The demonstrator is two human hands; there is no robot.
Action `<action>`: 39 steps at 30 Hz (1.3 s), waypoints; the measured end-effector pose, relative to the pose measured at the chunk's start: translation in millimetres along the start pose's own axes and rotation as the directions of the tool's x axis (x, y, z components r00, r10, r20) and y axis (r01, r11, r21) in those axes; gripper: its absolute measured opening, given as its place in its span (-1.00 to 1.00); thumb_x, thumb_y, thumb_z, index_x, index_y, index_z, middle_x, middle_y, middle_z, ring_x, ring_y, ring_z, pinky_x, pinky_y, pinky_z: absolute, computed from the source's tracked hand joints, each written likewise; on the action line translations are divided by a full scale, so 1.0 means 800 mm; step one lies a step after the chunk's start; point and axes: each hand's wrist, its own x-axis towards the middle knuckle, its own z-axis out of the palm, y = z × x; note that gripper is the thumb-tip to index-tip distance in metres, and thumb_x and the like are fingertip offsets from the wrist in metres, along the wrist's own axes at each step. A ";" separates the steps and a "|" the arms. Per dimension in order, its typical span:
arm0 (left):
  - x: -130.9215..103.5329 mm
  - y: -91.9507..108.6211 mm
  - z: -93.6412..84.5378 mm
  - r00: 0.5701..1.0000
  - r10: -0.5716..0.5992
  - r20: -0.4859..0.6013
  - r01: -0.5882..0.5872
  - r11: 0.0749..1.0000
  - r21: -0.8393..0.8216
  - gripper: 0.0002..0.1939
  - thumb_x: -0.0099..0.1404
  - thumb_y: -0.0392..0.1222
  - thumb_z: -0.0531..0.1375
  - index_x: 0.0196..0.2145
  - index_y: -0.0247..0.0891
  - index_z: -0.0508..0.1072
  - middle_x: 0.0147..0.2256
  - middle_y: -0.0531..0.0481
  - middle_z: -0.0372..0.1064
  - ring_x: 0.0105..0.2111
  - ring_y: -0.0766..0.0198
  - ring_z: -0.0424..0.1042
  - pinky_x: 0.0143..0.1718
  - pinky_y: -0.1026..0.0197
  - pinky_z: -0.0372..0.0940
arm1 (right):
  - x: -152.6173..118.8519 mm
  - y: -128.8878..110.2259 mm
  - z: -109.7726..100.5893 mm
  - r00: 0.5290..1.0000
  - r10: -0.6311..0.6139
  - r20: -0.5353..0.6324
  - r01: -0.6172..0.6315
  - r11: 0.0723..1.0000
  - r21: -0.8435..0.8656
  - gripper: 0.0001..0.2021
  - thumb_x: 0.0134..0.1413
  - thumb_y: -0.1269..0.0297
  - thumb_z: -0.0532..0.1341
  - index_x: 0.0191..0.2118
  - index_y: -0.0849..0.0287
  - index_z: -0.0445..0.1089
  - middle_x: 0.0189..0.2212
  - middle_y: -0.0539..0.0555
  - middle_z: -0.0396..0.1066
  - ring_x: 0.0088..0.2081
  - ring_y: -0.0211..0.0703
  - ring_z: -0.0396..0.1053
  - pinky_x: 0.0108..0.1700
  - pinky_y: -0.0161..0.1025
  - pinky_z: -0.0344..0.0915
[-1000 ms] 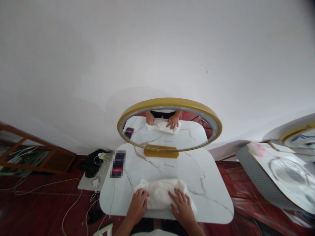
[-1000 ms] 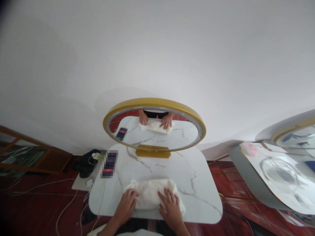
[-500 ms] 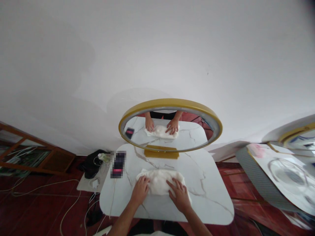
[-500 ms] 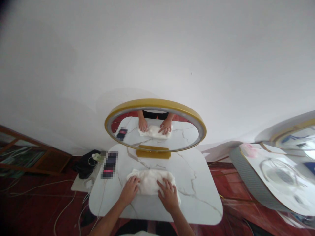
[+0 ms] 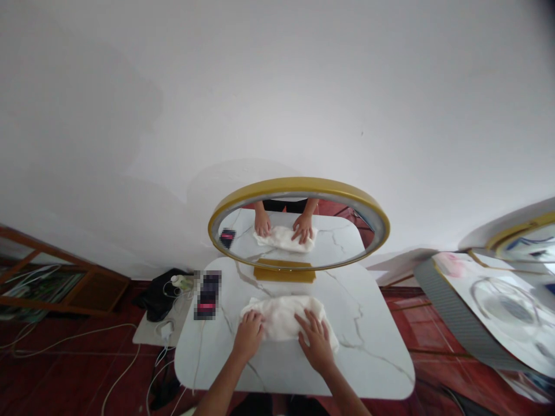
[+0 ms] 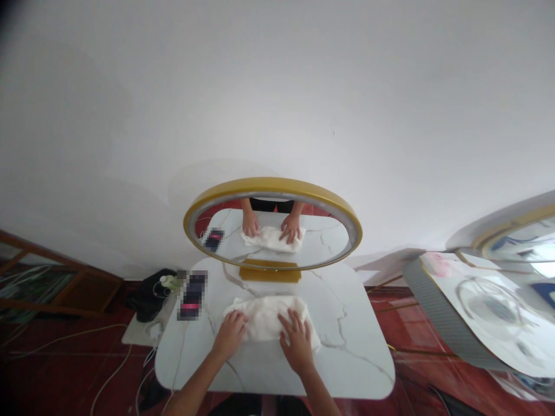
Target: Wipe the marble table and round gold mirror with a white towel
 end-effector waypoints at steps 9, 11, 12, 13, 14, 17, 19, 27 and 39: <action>-0.059 -0.007 0.024 0.983 -0.079 0.163 0.085 0.996 -0.032 -0.79 0.28 -0.20 0.01 -0.42 -0.17 0.42 -0.22 0.03 0.35 -0.12 0.27 0.26 -0.11 0.30 0.13 | -0.098 0.023 0.028 0.956 -0.032 0.292 0.002 0.995 0.101 -0.49 0.09 -0.05 0.06 0.18 -0.29 0.06 0.21 -0.01 0.10 0.22 0.13 0.00 0.16 0.16 -0.04; -0.061 -0.007 0.028 0.982 -0.086 0.166 0.093 0.995 -0.033 -0.80 0.28 -0.20 0.02 -0.40 -0.17 0.43 -0.22 0.04 0.35 -0.12 0.28 0.27 -0.13 0.31 0.13 | -0.097 0.024 0.027 0.953 -0.038 0.302 0.006 0.994 0.105 -0.47 0.08 -0.03 0.07 0.19 -0.28 0.05 0.22 -0.02 0.06 0.23 0.12 -0.04 0.17 0.14 -0.04; -0.060 -0.007 0.029 0.985 -0.081 0.152 0.086 0.996 -0.032 -0.79 0.28 -0.20 0.01 -0.39 -0.16 0.43 -0.23 0.04 0.36 -0.13 0.28 0.27 -0.12 0.30 0.13 | -0.094 0.022 0.026 0.953 -0.041 0.300 0.010 0.995 0.103 -0.46 0.07 -0.02 0.08 0.20 -0.28 0.04 0.23 -0.02 0.05 0.24 0.12 -0.05 0.17 0.14 -0.04; -0.058 -0.006 0.029 0.989 -0.069 0.133 0.073 0.997 -0.029 -0.78 0.29 -0.19 0.00 -0.39 -0.16 0.43 -0.23 0.03 0.36 -0.13 0.28 0.28 -0.12 0.29 0.13 | -0.090 0.021 0.025 0.955 -0.045 0.293 0.017 0.995 0.098 -0.45 0.06 0.00 0.09 0.20 -0.28 0.03 0.23 -0.02 0.05 0.24 0.12 -0.06 0.17 0.14 -0.04; -0.055 -0.005 0.029 0.992 -0.054 0.111 0.057 0.998 -0.025 -0.77 0.30 -0.19 -0.01 -0.39 -0.17 0.43 -0.24 0.02 0.36 -0.14 0.27 0.28 -0.11 0.28 0.13 | -0.084 0.018 0.025 0.959 -0.048 0.279 0.024 0.996 0.089 -0.45 0.07 0.02 0.09 0.20 -0.27 0.02 0.23 -0.02 0.04 0.24 0.11 -0.06 0.17 0.13 -0.03; -0.041 0.000 0.025 0.999 -0.018 0.035 0.018 1.000 -0.010 -0.72 0.32 -0.21 -0.06 -0.38 -0.17 0.43 -0.26 0.00 0.35 -0.15 0.25 0.29 -0.09 0.25 0.14 | -0.063 0.011 0.024 0.978 -0.024 0.210 0.016 0.999 0.040 -0.46 0.09 0.10 0.06 0.21 -0.23 0.02 0.23 0.00 0.04 0.24 0.08 -0.05 0.16 0.13 -0.02; -0.027 0.002 0.019 1.000 -0.012 -0.003 0.012 1.000 -0.002 -0.71 0.33 -0.22 -0.08 -0.36 -0.18 0.43 -0.26 -0.02 0.35 -0.16 0.25 0.30 -0.10 0.24 0.16 | -0.045 0.007 0.021 0.986 -0.002 0.166 0.001 1.000 0.009 -0.47 0.10 0.12 0.04 0.22 -0.20 0.03 0.24 0.02 0.04 0.24 0.07 -0.05 0.16 0.13 -0.02; 0.027 -0.002 0.006 0.998 0.046 -0.037 -0.044 0.998 0.052 -0.57 0.32 -0.24 -0.09 0.11 -0.15 0.25 0.16 -0.04 0.15 0.17 0.19 0.07 0.17 0.11 0.01 | 0.038 0.000 -0.007 0.999 0.028 0.014 -0.028 0.998 -0.054 -0.47 0.17 -0.04 -0.06 0.25 -0.14 -0.04 0.26 0.05 -0.03 0.28 0.00 -0.15 0.20 0.17 -0.16; 0.014 0.017 -0.008 0.995 -0.082 0.056 0.077 0.992 0.097 -0.66 0.33 -0.21 -0.10 -0.14 -0.14 0.44 -0.05 -0.03 0.35 0.01 0.21 0.26 0.01 0.18 0.11 | 0.024 -0.005 -0.033 0.994 0.032 0.105 -0.036 0.999 0.035 -0.57 0.17 -0.02 -0.04 0.11 -0.09 0.23 0.17 0.08 0.15 0.18 0.07 0.07 0.07 0.08 0.05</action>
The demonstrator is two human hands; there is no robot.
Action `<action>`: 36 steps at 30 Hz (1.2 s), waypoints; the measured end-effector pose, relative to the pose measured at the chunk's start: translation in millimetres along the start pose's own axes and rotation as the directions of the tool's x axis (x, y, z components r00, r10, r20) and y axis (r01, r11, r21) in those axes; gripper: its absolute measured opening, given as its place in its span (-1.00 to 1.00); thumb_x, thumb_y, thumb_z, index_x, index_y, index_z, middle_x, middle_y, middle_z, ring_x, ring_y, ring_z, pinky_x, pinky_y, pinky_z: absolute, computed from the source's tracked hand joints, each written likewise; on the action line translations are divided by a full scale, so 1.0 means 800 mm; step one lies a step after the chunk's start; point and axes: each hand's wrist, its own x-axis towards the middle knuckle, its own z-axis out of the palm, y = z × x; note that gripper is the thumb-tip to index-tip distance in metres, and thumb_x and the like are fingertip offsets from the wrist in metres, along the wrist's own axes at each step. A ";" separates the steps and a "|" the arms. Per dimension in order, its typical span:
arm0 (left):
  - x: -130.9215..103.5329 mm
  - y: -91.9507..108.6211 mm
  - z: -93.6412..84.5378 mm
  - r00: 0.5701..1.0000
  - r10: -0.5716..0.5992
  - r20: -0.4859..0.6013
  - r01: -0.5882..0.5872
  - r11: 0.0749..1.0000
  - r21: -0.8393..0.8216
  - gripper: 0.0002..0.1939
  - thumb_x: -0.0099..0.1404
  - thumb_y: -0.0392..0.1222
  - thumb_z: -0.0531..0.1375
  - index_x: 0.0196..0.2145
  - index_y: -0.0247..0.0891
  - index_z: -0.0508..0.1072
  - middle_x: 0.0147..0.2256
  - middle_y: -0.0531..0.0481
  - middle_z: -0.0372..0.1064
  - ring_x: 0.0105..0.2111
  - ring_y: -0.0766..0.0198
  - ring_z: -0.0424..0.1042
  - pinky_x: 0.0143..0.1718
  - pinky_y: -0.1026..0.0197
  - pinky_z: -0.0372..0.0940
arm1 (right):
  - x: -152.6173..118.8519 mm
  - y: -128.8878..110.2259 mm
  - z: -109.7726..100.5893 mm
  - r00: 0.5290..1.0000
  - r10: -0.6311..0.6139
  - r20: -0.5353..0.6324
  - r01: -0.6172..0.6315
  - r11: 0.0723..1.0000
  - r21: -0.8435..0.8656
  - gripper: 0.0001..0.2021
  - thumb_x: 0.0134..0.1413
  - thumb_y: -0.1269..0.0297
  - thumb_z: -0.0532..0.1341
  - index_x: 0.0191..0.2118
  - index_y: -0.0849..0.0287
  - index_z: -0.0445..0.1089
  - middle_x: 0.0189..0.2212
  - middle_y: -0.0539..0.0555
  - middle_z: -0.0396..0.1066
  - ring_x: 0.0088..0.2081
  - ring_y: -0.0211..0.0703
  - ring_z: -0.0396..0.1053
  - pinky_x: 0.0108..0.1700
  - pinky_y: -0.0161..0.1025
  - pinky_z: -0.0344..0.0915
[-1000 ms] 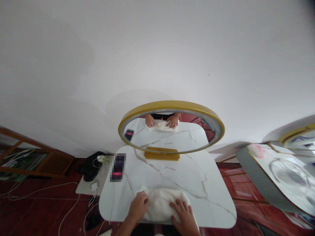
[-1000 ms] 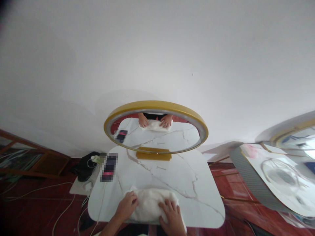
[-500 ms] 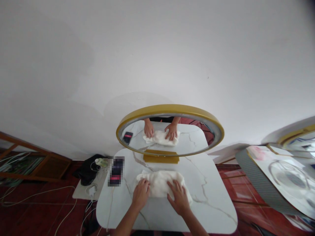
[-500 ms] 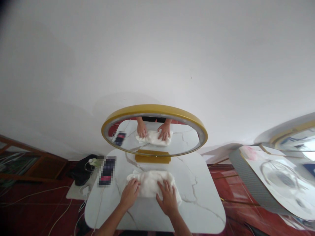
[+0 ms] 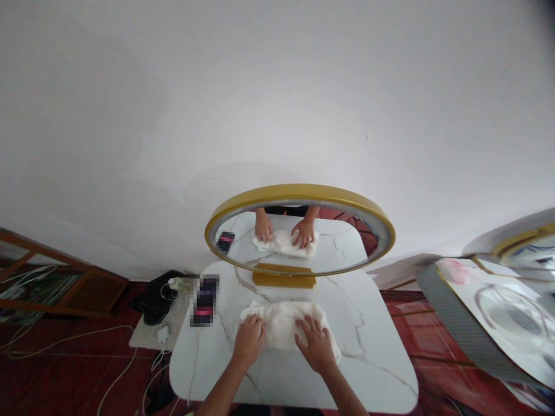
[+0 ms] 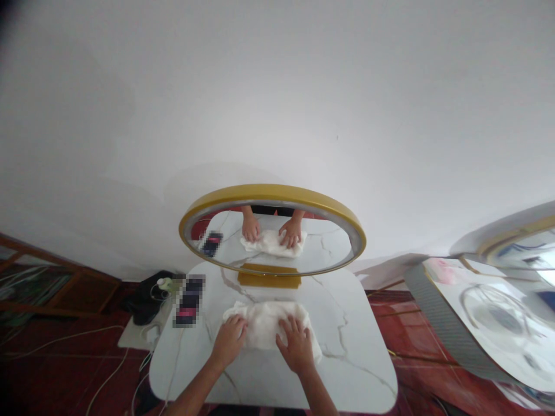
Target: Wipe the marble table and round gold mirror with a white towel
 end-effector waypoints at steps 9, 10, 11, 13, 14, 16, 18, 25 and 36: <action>-0.028 0.001 0.023 0.971 -0.179 0.161 0.170 0.983 0.067 -0.58 0.28 -0.05 -0.07 -0.40 -0.27 0.53 -0.38 -0.16 0.49 -0.30 0.13 0.46 -0.28 0.17 0.20 | -0.030 -0.012 0.000 0.989 0.011 0.147 -0.019 0.999 0.049 -0.53 0.21 0.00 -0.11 -0.42 0.06 0.47 -0.39 0.05 0.47 -0.28 -0.16 0.41 -0.24 -0.27 0.22; -0.031 0.002 0.025 0.968 -0.186 0.167 0.176 0.982 0.071 -0.58 0.28 -0.04 -0.06 -0.38 -0.28 0.53 -0.36 -0.18 0.50 -0.29 0.12 0.46 -0.27 0.16 0.20 | -0.031 -0.012 0.004 0.987 0.026 0.161 -0.033 0.998 0.046 -0.52 0.20 -0.01 -0.10 -0.44 0.06 0.48 -0.42 0.05 0.47 -0.31 -0.15 0.41 -0.26 -0.27 0.23; -0.032 0.003 0.026 0.967 -0.191 0.170 0.181 0.981 0.073 -0.58 0.28 -0.04 -0.07 -0.37 -0.28 0.53 -0.34 -0.19 0.50 -0.27 0.11 0.46 -0.26 0.16 0.20 | -0.033 -0.011 0.007 0.985 0.036 0.169 -0.044 0.998 0.044 -0.52 0.20 -0.02 -0.09 -0.46 0.07 0.48 -0.42 0.06 0.47 -0.32 -0.14 0.42 -0.27 -0.27 0.23; -0.035 0.004 0.027 0.966 -0.197 0.165 0.187 0.980 0.072 -0.55 0.30 -0.04 -0.09 -0.35 -0.29 0.53 -0.32 -0.20 0.50 -0.25 0.10 0.45 -0.24 0.15 0.19 | -0.035 -0.010 0.010 0.985 0.044 0.168 -0.052 0.998 0.043 -0.54 0.19 -0.01 -0.08 -0.44 0.06 0.48 -0.40 0.06 0.48 -0.29 -0.13 0.43 -0.27 -0.27 0.24; -0.037 0.004 0.027 0.967 -0.198 0.158 0.189 0.980 0.068 -0.54 0.31 -0.04 -0.11 -0.35 -0.29 0.53 -0.31 -0.20 0.49 -0.24 0.11 0.45 -0.23 0.14 0.19 | -0.036 -0.010 0.011 0.986 0.044 0.162 -0.052 0.998 0.044 -0.55 0.20 0.00 -0.08 -0.41 0.06 0.48 -0.39 0.05 0.48 -0.27 -0.13 0.42 -0.26 -0.27 0.24; -0.038 0.003 0.027 0.971 -0.196 0.138 0.190 0.980 0.056 -0.51 0.33 -0.04 -0.15 -0.35 -0.27 0.52 -0.31 -0.19 0.49 -0.23 0.12 0.44 -0.21 0.15 0.18 | -0.036 -0.009 0.009 0.988 0.046 0.146 -0.053 0.998 0.045 -0.57 0.20 0.03 -0.09 -0.38 0.05 0.47 -0.36 0.04 0.48 -0.25 -0.14 0.42 -0.24 -0.28 0.24; -0.036 0.001 0.025 0.975 -0.190 0.112 0.187 0.982 0.041 -0.51 0.35 -0.05 -0.17 -0.36 -0.25 0.51 -0.30 -0.15 0.48 -0.22 0.15 0.42 -0.20 0.17 0.17 | -0.032 -0.009 0.004 0.991 0.047 0.124 -0.053 0.997 0.046 -0.58 0.21 0.04 -0.09 -0.36 0.05 0.47 -0.33 0.04 0.47 -0.23 -0.15 0.41 -0.23 -0.28 0.24; -0.008 0.002 0.014 0.994 -0.105 -0.001 0.105 0.994 -0.014 -0.59 0.35 -0.17 -0.17 -0.33 -0.23 0.45 -0.26 -0.09 0.42 -0.16 0.20 0.35 -0.10 0.21 0.14 | 0.003 -0.014 -0.015 0.998 0.025 0.050 -0.028 0.998 0.057 -0.64 0.22 0.08 -0.08 -0.31 -0.01 0.44 -0.23 -0.01 0.44 -0.15 -0.19 0.37 -0.18 -0.29 0.23; 0.000 -0.016 0.035 0.989 0.136 -0.061 -0.137 0.990 -0.016 -0.48 0.37 -0.18 -0.18 0.27 -0.16 -0.05 0.27 -0.01 -0.06 0.27 0.12 -0.15 0.22 -0.03 -0.13 | 0.021 -0.001 0.007 0.999 -0.026 -0.018 0.025 0.999 -0.046 -0.41 0.11 0.11 0.01 0.27 -0.09 -0.08 0.29 -0.05 -0.15 0.29 -0.06 -0.19 0.23 0.03 -0.15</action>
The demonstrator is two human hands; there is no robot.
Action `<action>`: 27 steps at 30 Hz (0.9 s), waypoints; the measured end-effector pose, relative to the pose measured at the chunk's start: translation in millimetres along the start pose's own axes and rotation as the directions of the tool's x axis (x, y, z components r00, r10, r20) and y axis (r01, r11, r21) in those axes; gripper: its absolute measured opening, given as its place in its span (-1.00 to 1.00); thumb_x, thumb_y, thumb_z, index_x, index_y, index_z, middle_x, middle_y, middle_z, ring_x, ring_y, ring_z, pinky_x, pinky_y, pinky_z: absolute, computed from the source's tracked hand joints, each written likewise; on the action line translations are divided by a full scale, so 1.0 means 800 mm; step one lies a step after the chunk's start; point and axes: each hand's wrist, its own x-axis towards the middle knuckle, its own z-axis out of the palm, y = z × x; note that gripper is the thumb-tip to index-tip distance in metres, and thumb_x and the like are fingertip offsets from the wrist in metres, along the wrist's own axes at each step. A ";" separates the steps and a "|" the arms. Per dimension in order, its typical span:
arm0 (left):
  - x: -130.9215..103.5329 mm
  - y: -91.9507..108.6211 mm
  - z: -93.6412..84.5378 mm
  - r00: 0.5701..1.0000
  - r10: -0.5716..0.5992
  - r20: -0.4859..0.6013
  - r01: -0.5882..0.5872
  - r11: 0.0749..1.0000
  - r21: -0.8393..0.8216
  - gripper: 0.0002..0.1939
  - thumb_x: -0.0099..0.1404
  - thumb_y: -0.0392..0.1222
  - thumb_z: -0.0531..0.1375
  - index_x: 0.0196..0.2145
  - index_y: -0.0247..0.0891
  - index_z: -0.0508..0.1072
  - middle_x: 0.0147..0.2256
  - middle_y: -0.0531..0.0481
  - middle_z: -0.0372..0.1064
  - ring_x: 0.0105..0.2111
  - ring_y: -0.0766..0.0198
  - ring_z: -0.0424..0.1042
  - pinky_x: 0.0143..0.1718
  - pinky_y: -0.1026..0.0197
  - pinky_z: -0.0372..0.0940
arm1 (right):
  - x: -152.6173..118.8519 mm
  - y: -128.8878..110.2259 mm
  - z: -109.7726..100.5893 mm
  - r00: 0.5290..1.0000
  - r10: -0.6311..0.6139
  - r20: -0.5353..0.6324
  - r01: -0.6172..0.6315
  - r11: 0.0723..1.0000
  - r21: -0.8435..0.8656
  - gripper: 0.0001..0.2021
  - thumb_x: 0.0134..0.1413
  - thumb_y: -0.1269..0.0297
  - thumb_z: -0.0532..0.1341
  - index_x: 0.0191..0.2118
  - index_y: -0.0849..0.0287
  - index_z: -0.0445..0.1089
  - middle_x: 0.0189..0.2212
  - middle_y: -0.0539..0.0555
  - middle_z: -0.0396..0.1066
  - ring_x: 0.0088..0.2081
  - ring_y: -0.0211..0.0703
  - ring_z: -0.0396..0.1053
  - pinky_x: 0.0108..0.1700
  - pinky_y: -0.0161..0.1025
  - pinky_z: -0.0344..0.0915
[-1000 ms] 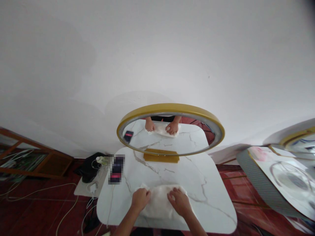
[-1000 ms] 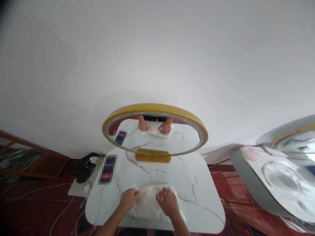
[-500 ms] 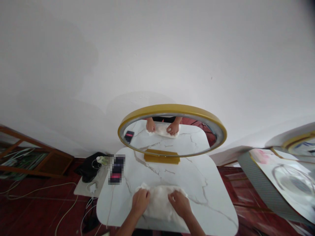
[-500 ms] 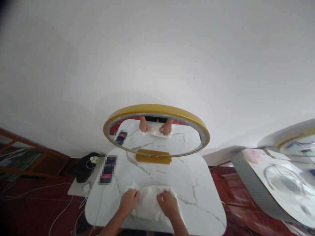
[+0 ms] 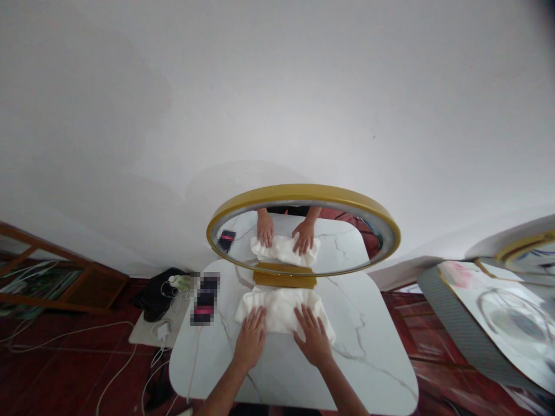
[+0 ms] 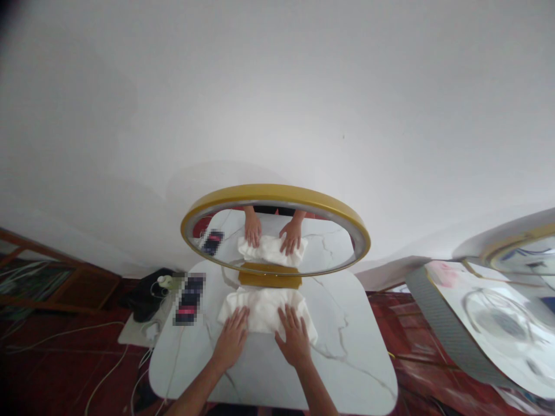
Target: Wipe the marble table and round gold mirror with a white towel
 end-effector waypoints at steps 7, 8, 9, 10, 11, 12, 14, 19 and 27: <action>0.004 0.016 -0.020 0.992 -0.126 -0.001 0.126 0.992 -0.026 -0.59 0.33 -0.24 -0.14 0.06 -0.21 0.28 0.09 -0.08 0.23 0.12 0.13 0.11 0.11 0.08 0.02 | -0.022 0.008 0.013 0.999 -0.036 -0.027 0.035 0.999 -0.016 -0.45 0.13 0.10 -0.01 0.25 -0.10 -0.03 0.28 -0.03 -0.11 0.28 -0.03 -0.14 0.21 0.05 -0.09; 0.003 0.018 -0.022 0.991 -0.131 0.013 0.132 0.991 -0.033 -0.62 0.32 -0.25 -0.13 0.01 -0.20 0.32 0.05 -0.07 0.26 0.08 0.14 0.15 0.07 0.09 0.05 | -0.026 0.007 0.009 1.000 -0.029 -0.009 0.029 1.000 0.004 -0.49 0.14 0.07 -0.01 0.22 -0.11 0.05 0.27 -0.03 -0.04 0.26 -0.01 -0.10 0.19 0.06 -0.05; 0.001 0.018 -0.024 0.991 -0.128 0.030 0.129 0.991 -0.039 -0.65 0.31 -0.26 -0.11 -0.05 -0.19 0.35 0.01 -0.06 0.29 0.04 0.14 0.18 0.04 0.11 0.08 | -0.031 0.006 0.004 1.000 -0.023 0.013 0.022 0.999 0.026 -0.53 0.14 0.05 -0.02 0.18 -0.12 0.12 0.24 -0.02 0.03 0.24 0.00 -0.04 0.16 0.05 0.00; -0.002 0.018 -0.024 0.992 -0.120 0.046 0.122 0.992 -0.043 -0.68 0.30 -0.26 -0.09 -0.09 -0.18 0.37 -0.02 -0.05 0.30 0.02 0.15 0.20 0.01 0.13 0.09 | -0.036 0.005 -0.001 0.999 -0.017 0.036 0.015 0.999 0.050 -0.57 0.15 0.03 -0.03 0.13 -0.11 0.19 0.21 -0.01 0.10 0.21 0.01 0.02 0.14 0.04 0.04; -0.007 0.017 -0.024 0.992 -0.111 0.062 0.114 0.992 -0.047 -0.70 0.29 -0.27 -0.08 -0.14 -0.18 0.38 -0.05 -0.05 0.32 0.00 0.16 0.21 0.00 0.15 0.09 | -0.043 0.003 -0.006 0.998 -0.019 0.064 0.014 0.997 0.078 -0.60 0.15 0.03 -0.03 0.07 -0.10 0.26 0.17 0.00 0.16 0.18 0.01 0.07 0.11 0.01 0.08; -0.012 0.016 -0.022 0.991 -0.104 0.081 0.108 0.993 -0.051 -0.72 0.29 -0.27 -0.07 -0.19 -0.18 0.40 -0.09 -0.05 0.33 -0.03 0.17 0.23 -0.02 0.16 0.10 | -0.050 0.002 -0.011 0.995 -0.028 0.092 0.018 0.994 0.108 -0.63 0.15 0.04 -0.04 0.01 -0.08 0.31 0.13 0.01 0.22 0.15 0.00 0.12 0.09 -0.02 0.10; -0.026 0.013 -0.017 0.987 -0.095 0.127 0.103 0.993 -0.060 -0.73 0.29 -0.28 -0.07 -0.29 -0.19 0.42 -0.19 -0.04 0.38 -0.11 0.21 0.28 -0.06 0.20 0.12 | -0.066 0.000 -0.017 0.987 -0.061 0.149 0.034 0.983 0.178 -0.69 0.16 0.08 -0.04 -0.11 -0.05 0.38 0.04 0.01 0.30 0.07 -0.05 0.21 0.06 -0.11 0.14; -0.062 0.007 0.003 0.977 -0.091 0.192 0.110 0.990 -0.086 -0.79 0.26 -0.27 -0.01 -0.38 -0.21 0.42 -0.29 -0.02 0.40 -0.22 0.24 0.33 -0.14 0.24 0.15 | -0.097 -0.005 -0.011 0.977 -0.090 0.192 0.033 0.959 0.282 -0.71 0.17 0.18 -0.06 -0.30 0.00 0.41 -0.14 0.00 0.40 -0.05 -0.14 0.31 0.03 -0.24 0.15; -0.043 0.010 0.009 0.998 -0.046 0.036 0.050 0.993 -0.107 -0.78 0.28 -0.29 -0.04 -0.39 -0.22 0.38 -0.31 -0.01 0.36 -0.24 0.22 0.31 -0.17 0.19 0.16 | -0.068 -0.007 -0.014 0.988 -0.045 0.144 0.012 0.975 0.223 -0.77 0.14 0.22 0.00 -0.31 0.03 0.40 -0.17 -0.01 0.40 -0.10 -0.17 0.33 -0.05 -0.28 0.16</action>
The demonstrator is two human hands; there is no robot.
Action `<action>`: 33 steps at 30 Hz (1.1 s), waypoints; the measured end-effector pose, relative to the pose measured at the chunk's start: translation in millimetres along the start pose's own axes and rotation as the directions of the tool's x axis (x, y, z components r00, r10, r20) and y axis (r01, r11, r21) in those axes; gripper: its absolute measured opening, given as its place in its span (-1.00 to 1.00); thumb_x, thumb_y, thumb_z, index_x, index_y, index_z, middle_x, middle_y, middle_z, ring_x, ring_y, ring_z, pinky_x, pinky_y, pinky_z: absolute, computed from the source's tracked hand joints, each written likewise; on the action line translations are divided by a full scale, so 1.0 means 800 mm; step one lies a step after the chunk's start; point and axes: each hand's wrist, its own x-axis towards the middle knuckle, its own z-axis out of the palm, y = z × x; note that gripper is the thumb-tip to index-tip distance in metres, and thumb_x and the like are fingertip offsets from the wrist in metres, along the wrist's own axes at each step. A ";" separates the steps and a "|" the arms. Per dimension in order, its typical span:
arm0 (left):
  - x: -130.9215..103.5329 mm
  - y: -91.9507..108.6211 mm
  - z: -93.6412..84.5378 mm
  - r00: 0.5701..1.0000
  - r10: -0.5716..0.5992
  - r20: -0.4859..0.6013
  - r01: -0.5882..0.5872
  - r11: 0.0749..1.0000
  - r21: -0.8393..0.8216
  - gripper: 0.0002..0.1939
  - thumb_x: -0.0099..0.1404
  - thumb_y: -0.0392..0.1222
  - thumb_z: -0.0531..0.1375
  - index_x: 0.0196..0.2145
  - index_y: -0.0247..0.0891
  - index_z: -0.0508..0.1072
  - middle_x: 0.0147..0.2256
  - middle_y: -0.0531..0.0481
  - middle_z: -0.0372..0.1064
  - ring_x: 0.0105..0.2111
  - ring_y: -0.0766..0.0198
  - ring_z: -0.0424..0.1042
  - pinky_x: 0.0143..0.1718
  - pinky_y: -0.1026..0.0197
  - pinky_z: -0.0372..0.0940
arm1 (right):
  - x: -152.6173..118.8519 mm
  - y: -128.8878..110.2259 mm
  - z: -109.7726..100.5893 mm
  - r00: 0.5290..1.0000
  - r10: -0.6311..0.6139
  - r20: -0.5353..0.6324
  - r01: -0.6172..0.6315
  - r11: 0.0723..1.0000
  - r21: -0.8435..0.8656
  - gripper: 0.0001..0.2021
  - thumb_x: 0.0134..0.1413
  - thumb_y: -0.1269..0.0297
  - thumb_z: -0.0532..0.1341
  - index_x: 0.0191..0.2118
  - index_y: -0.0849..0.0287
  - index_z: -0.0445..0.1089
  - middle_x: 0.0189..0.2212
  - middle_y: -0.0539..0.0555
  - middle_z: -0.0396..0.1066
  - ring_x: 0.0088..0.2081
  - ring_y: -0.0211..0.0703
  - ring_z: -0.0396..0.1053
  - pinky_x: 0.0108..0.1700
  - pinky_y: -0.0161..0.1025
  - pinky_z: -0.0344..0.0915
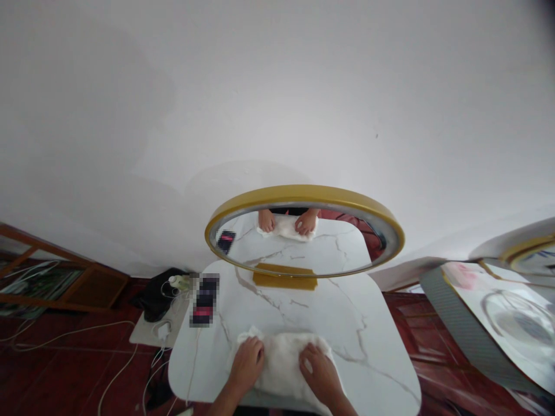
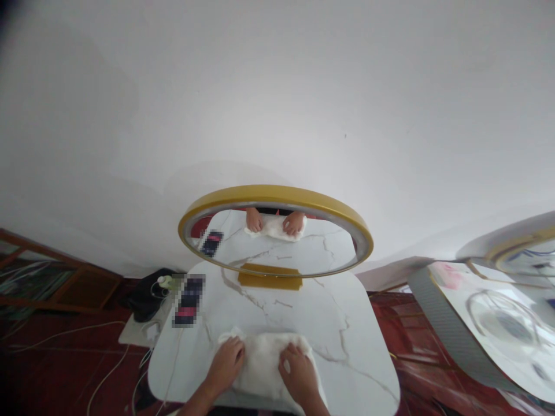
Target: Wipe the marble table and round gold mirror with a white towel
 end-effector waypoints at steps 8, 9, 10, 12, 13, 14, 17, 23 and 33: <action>0.066 -0.005 -0.015 0.994 0.066 -0.091 -0.061 0.997 0.050 -0.66 0.31 -0.26 -0.08 -0.01 -0.24 0.30 0.02 -0.10 0.26 0.07 0.14 0.18 0.09 0.06 0.08 | 0.076 0.008 -0.024 0.992 0.054 -0.118 -0.063 0.996 -0.070 -0.72 0.13 0.21 0.00 -0.08 0.00 0.33 0.01 0.04 0.29 0.07 -0.08 0.18 0.03 -0.14 0.11; 0.071 -0.007 -0.015 0.993 0.078 -0.092 -0.073 0.996 0.057 -0.62 0.31 -0.24 -0.07 0.05 -0.25 0.26 0.07 -0.11 0.22 0.11 0.13 0.14 0.12 0.04 0.05 | 0.084 0.010 -0.025 0.990 0.056 -0.126 -0.066 0.995 -0.076 -0.67 0.13 0.20 0.00 -0.01 0.00 0.29 0.07 0.05 0.25 0.12 -0.06 0.13 0.07 -0.11 0.08; 0.074 -0.009 -0.016 0.991 0.093 -0.093 -0.088 0.994 0.065 -0.60 0.31 -0.23 -0.07 0.09 -0.26 0.22 0.11 -0.12 0.18 0.14 0.12 0.10 0.14 0.02 0.04 | 0.090 0.012 -0.025 0.989 0.058 -0.133 -0.069 0.994 -0.082 -0.64 0.13 0.19 0.00 0.05 0.00 0.25 0.11 0.06 0.21 0.15 -0.06 0.08 0.11 -0.09 0.05; 0.077 -0.009 -0.020 0.987 0.125 -0.097 -0.117 0.990 0.084 -0.57 0.31 -0.22 -0.07 0.13 -0.25 0.18 0.13 -0.12 0.16 0.15 0.12 0.08 0.14 0.00 0.04 | 0.096 0.015 -0.026 0.989 0.057 -0.139 -0.070 0.993 -0.090 -0.60 0.14 0.17 -0.01 0.10 0.01 0.21 0.15 0.06 0.16 0.19 -0.05 0.02 0.14 -0.06 0.00; 0.077 -0.008 -0.022 0.987 0.126 -0.097 -0.117 0.989 0.090 -0.57 0.31 -0.22 -0.07 0.13 -0.24 0.18 0.13 -0.11 0.16 0.15 0.13 0.08 0.14 0.00 0.04 | 0.097 0.016 -0.026 0.989 0.055 -0.140 -0.069 0.993 -0.094 -0.60 0.14 0.16 -0.01 0.09 0.01 0.22 0.15 0.06 0.16 0.19 -0.04 0.02 0.14 -0.05 0.00; 0.077 -0.006 -0.024 0.989 0.113 -0.093 -0.104 0.990 0.091 -0.58 0.32 -0.23 -0.08 0.11 -0.22 0.20 0.11 -0.09 0.18 0.14 0.14 0.10 0.13 0.02 0.03 | 0.096 0.017 -0.026 0.989 0.053 -0.141 -0.067 0.993 -0.097 -0.62 0.14 0.16 -0.01 0.08 0.01 0.24 0.14 0.07 0.17 0.18 -0.03 0.03 0.13 -0.04 0.00; 0.071 -0.001 -0.029 0.998 0.031 -0.058 -0.026 0.996 0.080 -0.67 0.34 -0.24 -0.12 -0.05 -0.18 0.34 -0.02 -0.05 0.30 0.04 0.19 0.20 0.05 0.10 0.07 | 0.086 0.020 -0.025 0.990 0.031 -0.137 -0.045 0.994 -0.100 -0.69 0.15 0.15 -0.01 -0.04 -0.02 0.32 0.06 0.04 0.26 0.11 -0.05 0.14 0.06 -0.07 0.08; 0.037 -0.003 -0.014 0.996 -0.061 0.071 0.055 0.995 0.088 -0.69 0.31 -0.18 -0.06 -0.43 -0.21 0.45 -0.37 -0.01 0.43 -0.29 0.27 0.37 -0.26 0.25 0.11 | 0.043 0.024 0.001 0.997 -0.030 -0.076 0.023 0.996 -0.087 -0.67 0.20 0.21 -0.05 -0.40 0.08 0.43 -0.28 0.03 0.42 -0.21 -0.21 0.36 -0.17 -0.29 0.17; -0.029 -0.006 0.020 0.978 -0.158 0.139 0.144 0.984 0.105 -0.61 0.34 -0.10 -0.08 -0.45 -0.21 0.47 -0.41 -0.04 0.45 -0.36 0.24 0.39 -0.34 0.23 0.08 | -0.020 0.027 0.045 0.994 -0.081 -0.078 0.078 0.996 -0.041 -0.67 0.21 0.18 -0.06 -0.41 0.10 0.40 -0.34 0.07 0.44 -0.29 -0.19 0.36 -0.21 -0.27 0.20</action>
